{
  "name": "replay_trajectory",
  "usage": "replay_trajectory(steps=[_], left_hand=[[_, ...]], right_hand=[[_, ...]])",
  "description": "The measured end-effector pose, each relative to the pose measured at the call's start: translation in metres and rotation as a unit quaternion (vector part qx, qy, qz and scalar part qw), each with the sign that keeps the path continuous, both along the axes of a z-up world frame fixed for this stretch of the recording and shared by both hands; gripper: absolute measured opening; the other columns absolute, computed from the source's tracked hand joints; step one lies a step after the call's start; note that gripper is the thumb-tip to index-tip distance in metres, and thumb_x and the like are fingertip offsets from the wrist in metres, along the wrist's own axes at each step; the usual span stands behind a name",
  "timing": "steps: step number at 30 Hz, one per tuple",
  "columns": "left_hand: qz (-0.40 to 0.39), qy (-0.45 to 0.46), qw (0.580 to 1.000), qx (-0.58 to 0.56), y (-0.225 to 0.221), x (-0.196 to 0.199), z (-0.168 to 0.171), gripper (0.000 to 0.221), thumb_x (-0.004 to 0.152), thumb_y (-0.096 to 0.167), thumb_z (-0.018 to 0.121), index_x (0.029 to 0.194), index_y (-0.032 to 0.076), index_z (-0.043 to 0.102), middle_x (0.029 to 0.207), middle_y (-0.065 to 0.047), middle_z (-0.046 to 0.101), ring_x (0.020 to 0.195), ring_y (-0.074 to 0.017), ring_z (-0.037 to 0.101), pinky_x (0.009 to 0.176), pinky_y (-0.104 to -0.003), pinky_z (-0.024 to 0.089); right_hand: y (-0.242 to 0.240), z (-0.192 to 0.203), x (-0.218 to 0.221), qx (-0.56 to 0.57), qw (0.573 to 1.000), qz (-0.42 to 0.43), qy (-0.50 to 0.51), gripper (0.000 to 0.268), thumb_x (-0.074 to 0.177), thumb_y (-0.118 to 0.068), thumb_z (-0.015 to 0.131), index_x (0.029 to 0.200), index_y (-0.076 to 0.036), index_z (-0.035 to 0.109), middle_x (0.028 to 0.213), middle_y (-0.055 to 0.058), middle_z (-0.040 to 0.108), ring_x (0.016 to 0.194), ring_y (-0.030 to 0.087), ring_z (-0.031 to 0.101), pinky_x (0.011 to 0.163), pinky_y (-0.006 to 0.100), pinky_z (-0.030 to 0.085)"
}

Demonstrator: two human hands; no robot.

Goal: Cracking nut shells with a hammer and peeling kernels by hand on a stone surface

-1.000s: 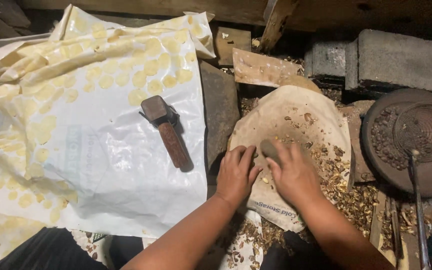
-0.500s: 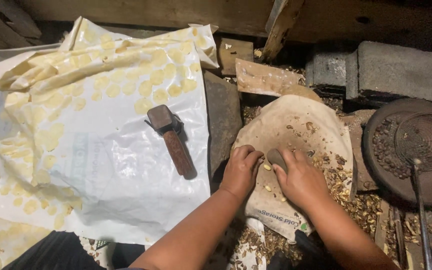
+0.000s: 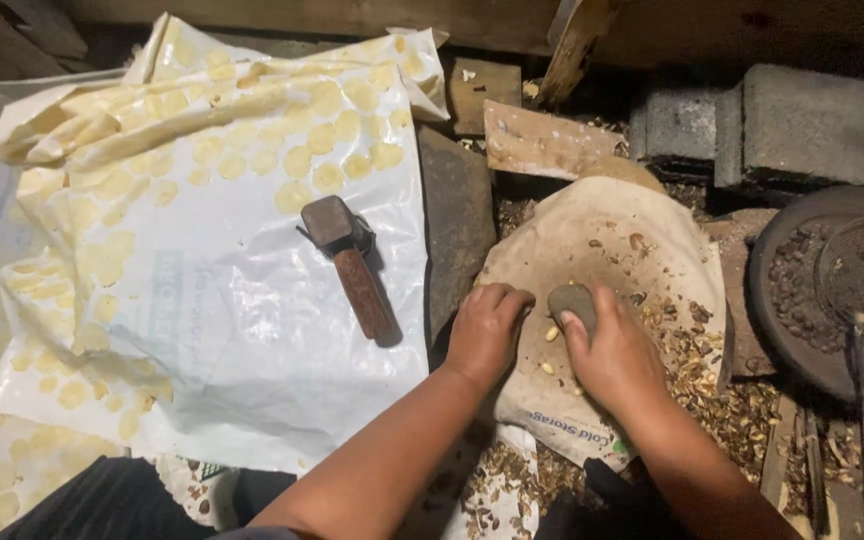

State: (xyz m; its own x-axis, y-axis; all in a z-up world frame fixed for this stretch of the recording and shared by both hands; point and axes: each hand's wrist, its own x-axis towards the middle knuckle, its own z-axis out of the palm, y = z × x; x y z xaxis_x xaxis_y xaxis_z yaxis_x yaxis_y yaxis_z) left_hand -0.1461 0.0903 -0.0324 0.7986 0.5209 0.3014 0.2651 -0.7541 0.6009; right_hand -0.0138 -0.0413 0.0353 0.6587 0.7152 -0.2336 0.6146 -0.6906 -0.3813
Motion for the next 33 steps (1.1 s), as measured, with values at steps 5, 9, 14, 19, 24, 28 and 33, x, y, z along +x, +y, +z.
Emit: replay_trajectory(steps=[5, 9, 14, 19, 24, 28, 33], left_hand=[[0.017, 0.01, 1.0, 0.011, -0.008, 0.007, 0.002, 0.024, 0.1, 0.033, 0.064, 0.123, 0.026, 0.062, 0.097, 0.001, 0.063, 0.094, -0.022, 0.063, 0.083, -0.038, 0.048], [0.041, 0.023, 0.999, 0.022, -0.008, -0.009, 0.021, 0.053, 0.102, 0.024, 0.062, 0.148, 0.007, 0.042, 0.149, -0.02, 0.044, 0.142, -0.0386, 0.04, 0.116, -0.055, 0.029], [0.047, 0.042, 0.998, 0.01, -0.018, -0.014, 0.017, 0.063, 0.102, 0.023, 0.058, 0.154, -0.004, 0.033, 0.162, -0.03, 0.029, 0.154, -0.046, 0.023, 0.122, -0.065, 0.013], [0.006, 0.083, 0.996, 0.009, -0.013, -0.011, 0.004, 0.068, 0.106, 0.033, 0.049, 0.161, 0.001, 0.025, 0.168, -0.026, 0.02, 0.157, -0.0443, 0.013, 0.123, -0.065, 0.008], [-0.008, 0.105, 0.994, 0.004, -0.014, -0.012, 0.005, 0.064, 0.108, 0.032, 0.046, 0.162, 0.005, 0.026, 0.17, -0.023, 0.019, 0.158, -0.0426, 0.01, 0.123, -0.065, 0.006], [-0.004, 0.128, 0.992, 0.017, -0.012, -0.009, -0.001, 0.067, 0.106, 0.037, 0.045, 0.162, 0.006, 0.026, 0.171, -0.021, 0.018, 0.158, -0.041, 0.01, 0.123, -0.065, 0.009], [-0.011, 0.141, 0.99, 0.019, -0.009, -0.01, -0.002, 0.066, 0.106, 0.038, 0.045, 0.161, 0.008, 0.026, 0.17, -0.019, 0.019, 0.158, -0.0387, 0.011, 0.123, -0.064, 0.008]], right_hand=[[-0.005, -0.004, -0.001, -0.021, 1.0, 0.015, -0.012, 0.055, 0.097, -0.036, 0.059, 0.144, -0.01, 0.048, 0.127, 0.033, 0.063, 0.122, 0.049, 0.062, 0.098, 0.058, 0.052], [0.009, 0.006, 0.002, -0.078, 0.993, 0.058, -0.064, 0.053, 0.099, -0.046, 0.051, 0.147, -0.024, 0.043, 0.113, 0.022, 0.064, 0.096, 0.049, 0.072, 0.082, 0.059, 0.058], [0.032, 0.049, -0.025, -0.039, 0.995, 0.087, -0.015, 0.047, 0.102, -0.039, 0.048, 0.147, -0.026, 0.047, 0.121, 0.02, 0.06, 0.091, 0.048, 0.072, 0.076, 0.058, 0.061], [0.026, 0.032, -0.001, -0.024, 0.998, 0.03, 0.05, 0.055, 0.099, -0.038, 0.052, 0.151, -0.023, 0.041, 0.127, 0.024, 0.061, 0.115, 0.052, 0.065, 0.095, 0.062, 0.053], [0.023, 0.014, 0.004, -0.053, 0.997, 0.04, 0.051, 0.054, 0.098, -0.041, 0.054, 0.146, -0.019, 0.044, 0.125, 0.026, 0.065, 0.116, 0.05, 0.065, 0.098, 0.061, 0.051], [0.031, 0.049, -0.021, -0.108, 0.98, 0.145, -0.085, 0.046, 0.097, -0.045, 0.05, 0.141, -0.029, 0.048, 0.115, 0.017, 0.064, 0.096, 0.044, 0.074, 0.083, 0.054, 0.061], [0.004, 0.016, 0.056, -0.047, 0.987, 0.077, -0.131, 0.05, 0.1, -0.042, 0.053, 0.148, -0.031, 0.048, 0.126, 0.015, 0.06, 0.107, 0.044, 0.07, 0.089, 0.056, 0.058]])
